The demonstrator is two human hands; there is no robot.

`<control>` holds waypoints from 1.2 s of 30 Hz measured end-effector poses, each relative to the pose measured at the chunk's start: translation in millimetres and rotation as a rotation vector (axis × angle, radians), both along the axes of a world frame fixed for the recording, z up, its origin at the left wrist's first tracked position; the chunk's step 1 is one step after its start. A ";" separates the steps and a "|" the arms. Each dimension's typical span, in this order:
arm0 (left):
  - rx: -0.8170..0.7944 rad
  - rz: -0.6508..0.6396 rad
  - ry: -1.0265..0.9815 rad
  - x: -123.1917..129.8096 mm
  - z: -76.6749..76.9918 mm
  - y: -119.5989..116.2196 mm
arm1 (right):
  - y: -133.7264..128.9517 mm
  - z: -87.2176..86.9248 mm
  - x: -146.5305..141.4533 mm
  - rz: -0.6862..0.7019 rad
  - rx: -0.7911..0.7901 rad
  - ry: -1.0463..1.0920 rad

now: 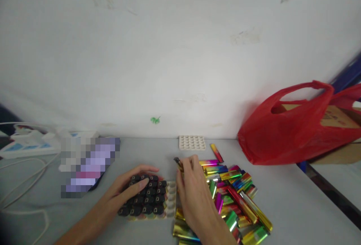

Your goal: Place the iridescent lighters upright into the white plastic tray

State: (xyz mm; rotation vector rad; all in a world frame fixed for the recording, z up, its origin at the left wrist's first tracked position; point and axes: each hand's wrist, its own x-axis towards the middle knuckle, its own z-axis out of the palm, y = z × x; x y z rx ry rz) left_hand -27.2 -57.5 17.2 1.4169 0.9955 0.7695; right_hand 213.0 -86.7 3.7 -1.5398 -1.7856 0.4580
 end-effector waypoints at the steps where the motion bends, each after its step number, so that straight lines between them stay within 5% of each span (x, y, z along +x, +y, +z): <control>1: 0.002 -0.001 0.000 0.0 -0.1 0.2 | -1.7 3.2 -1.7 0.007 -0.037 0.099; 8: 0.000 0.004 -0.011 -1.0 -1.7 0.2 | 4.1 12.8 -9.1 0.168 -0.439 1.115; 12: 0.000 -0.005 -0.018 -1.1 -1.4 0.2 | 11.7 18.6 -5.4 0.264 -0.565 1.421; 24: -0.004 -0.007 0.006 -1.5 -5.5 0.5 | 2.7 20.3 -1.4 0.349 -0.740 1.544; 36: -0.016 -0.007 0.001 -2.5 -4.7 0.0 | 8.6 18.3 -1.6 0.326 -0.685 1.561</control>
